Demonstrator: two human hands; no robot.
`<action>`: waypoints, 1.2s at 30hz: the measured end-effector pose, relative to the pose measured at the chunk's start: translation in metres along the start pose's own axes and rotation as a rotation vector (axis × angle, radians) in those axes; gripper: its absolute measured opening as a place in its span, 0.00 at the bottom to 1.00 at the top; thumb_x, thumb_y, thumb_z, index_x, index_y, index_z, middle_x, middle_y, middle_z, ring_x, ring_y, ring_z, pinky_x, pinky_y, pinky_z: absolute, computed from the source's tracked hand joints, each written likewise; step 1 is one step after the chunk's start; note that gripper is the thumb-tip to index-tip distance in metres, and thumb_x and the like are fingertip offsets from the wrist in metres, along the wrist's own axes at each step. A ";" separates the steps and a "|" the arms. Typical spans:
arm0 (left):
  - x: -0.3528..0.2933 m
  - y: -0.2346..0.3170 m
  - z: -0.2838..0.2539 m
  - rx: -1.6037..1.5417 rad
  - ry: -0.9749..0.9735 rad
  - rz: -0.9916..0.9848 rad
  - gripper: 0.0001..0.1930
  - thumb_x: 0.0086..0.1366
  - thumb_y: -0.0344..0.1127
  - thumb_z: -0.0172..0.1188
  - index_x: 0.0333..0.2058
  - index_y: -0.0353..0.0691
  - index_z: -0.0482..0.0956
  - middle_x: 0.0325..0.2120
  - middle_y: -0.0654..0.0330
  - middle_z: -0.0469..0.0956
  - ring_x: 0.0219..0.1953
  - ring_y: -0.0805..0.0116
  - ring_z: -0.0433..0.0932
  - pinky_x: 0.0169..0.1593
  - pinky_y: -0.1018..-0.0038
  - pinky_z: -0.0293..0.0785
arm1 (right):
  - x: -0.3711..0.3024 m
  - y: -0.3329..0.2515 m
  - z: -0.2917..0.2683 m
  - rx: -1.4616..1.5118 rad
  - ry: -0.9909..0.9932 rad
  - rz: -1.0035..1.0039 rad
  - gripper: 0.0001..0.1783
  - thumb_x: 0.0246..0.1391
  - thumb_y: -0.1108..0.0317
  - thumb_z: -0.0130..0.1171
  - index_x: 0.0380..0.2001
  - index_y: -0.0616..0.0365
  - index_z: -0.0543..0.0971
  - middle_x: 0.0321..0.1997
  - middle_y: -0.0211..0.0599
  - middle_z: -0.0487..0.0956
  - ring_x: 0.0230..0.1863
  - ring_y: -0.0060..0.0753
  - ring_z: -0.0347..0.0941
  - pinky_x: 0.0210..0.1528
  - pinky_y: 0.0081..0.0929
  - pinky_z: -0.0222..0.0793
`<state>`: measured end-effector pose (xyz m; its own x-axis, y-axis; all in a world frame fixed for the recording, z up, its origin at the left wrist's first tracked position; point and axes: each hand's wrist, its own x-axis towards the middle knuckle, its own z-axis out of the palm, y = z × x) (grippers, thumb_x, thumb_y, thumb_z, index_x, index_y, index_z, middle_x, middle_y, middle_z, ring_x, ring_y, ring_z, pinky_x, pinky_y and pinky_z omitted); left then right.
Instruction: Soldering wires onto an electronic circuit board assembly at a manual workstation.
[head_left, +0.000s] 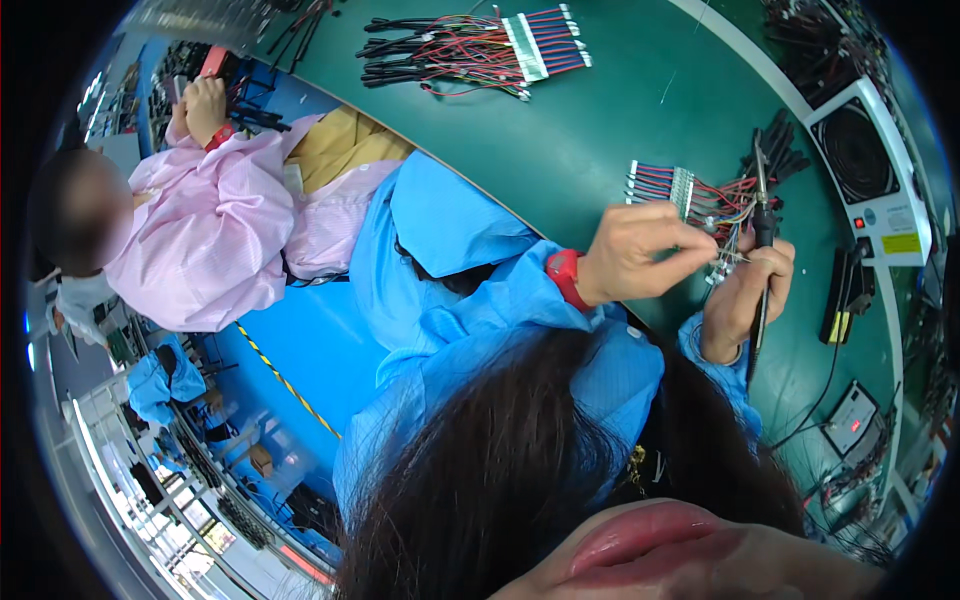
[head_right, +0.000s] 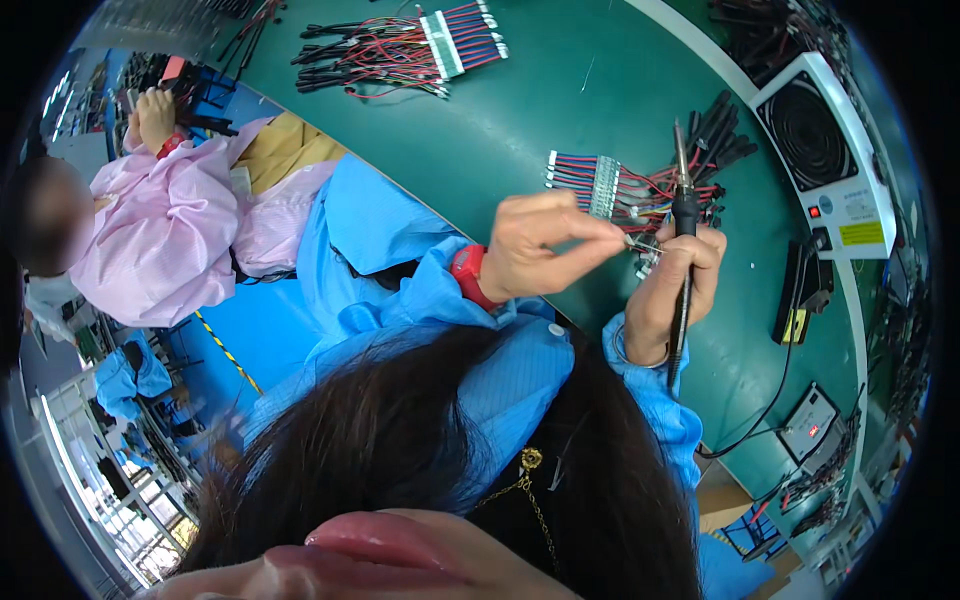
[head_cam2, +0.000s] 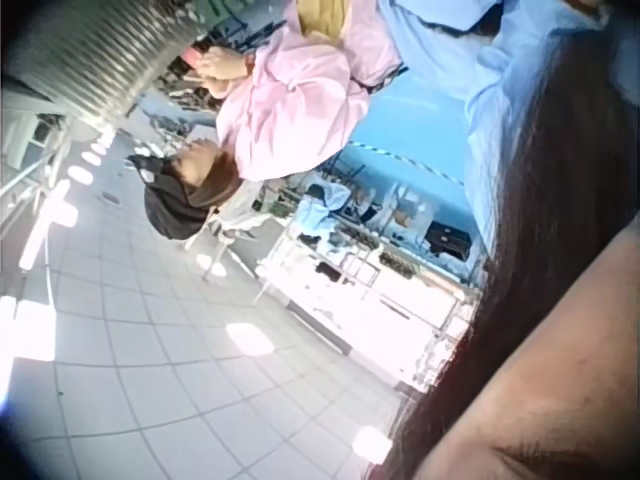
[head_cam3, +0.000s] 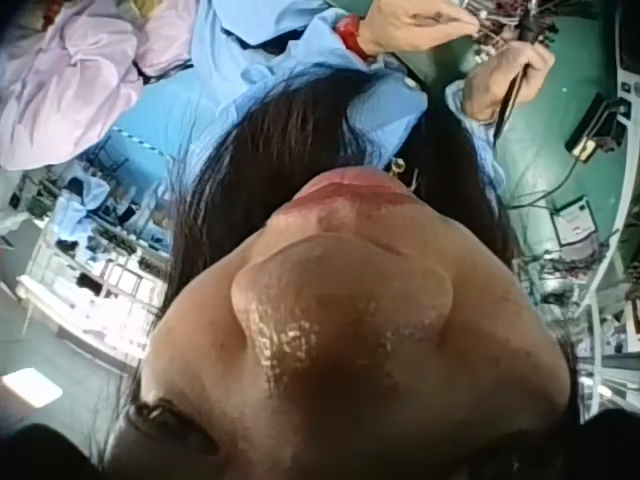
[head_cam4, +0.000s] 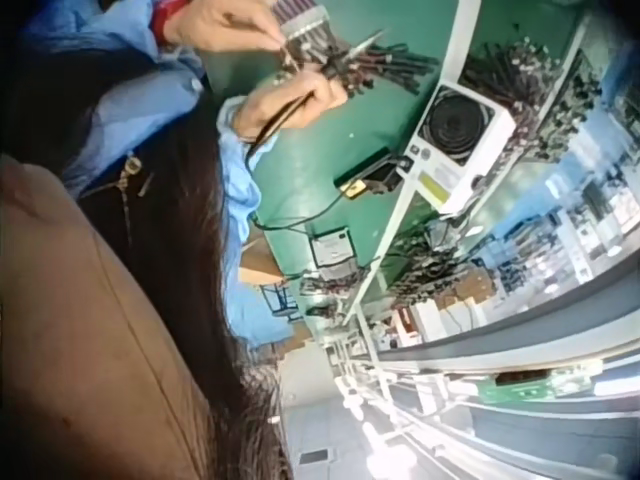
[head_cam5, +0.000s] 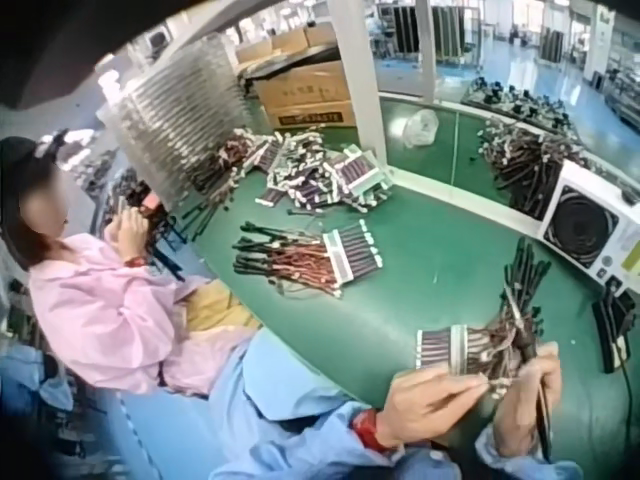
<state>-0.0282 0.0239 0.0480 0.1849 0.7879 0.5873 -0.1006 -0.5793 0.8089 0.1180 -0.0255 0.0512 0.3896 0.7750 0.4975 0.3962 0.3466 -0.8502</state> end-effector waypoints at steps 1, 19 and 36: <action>0.003 0.002 -0.003 0.032 -0.001 -0.064 0.04 0.51 0.26 0.69 0.27 0.41 0.84 0.18 0.60 0.76 0.17 0.72 0.72 0.21 0.75 0.64 | 0.001 0.002 0.003 0.319 0.071 0.053 0.09 0.64 0.63 0.51 0.34 0.57 0.73 0.37 0.35 0.67 0.35 0.30 0.64 0.46 0.33 0.66; -0.022 -0.051 0.007 0.454 -0.241 -0.097 0.02 0.60 0.25 0.56 0.30 0.36 0.72 0.39 0.53 0.82 0.41 0.54 0.79 0.46 0.63 0.73 | -0.021 0.056 0.007 0.938 0.092 0.314 0.17 0.69 0.60 0.43 0.37 0.65 0.73 0.36 0.38 0.72 0.45 0.39 0.72 0.55 0.34 0.61; -0.015 -0.065 0.018 0.691 -0.095 -0.081 0.04 0.57 0.25 0.57 0.29 0.37 0.71 0.33 0.57 0.83 0.32 0.56 0.79 0.37 0.65 0.75 | -0.003 0.053 -0.024 0.764 -0.063 0.359 0.18 0.68 0.59 0.45 0.41 0.66 0.74 0.41 0.41 0.75 0.51 0.31 0.71 0.60 0.33 0.63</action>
<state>-0.0066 0.0460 -0.0135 0.2531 0.8308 0.4958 0.5556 -0.5443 0.6285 0.1582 -0.0219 0.0090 0.3284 0.9265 0.1835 -0.4221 0.3178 -0.8490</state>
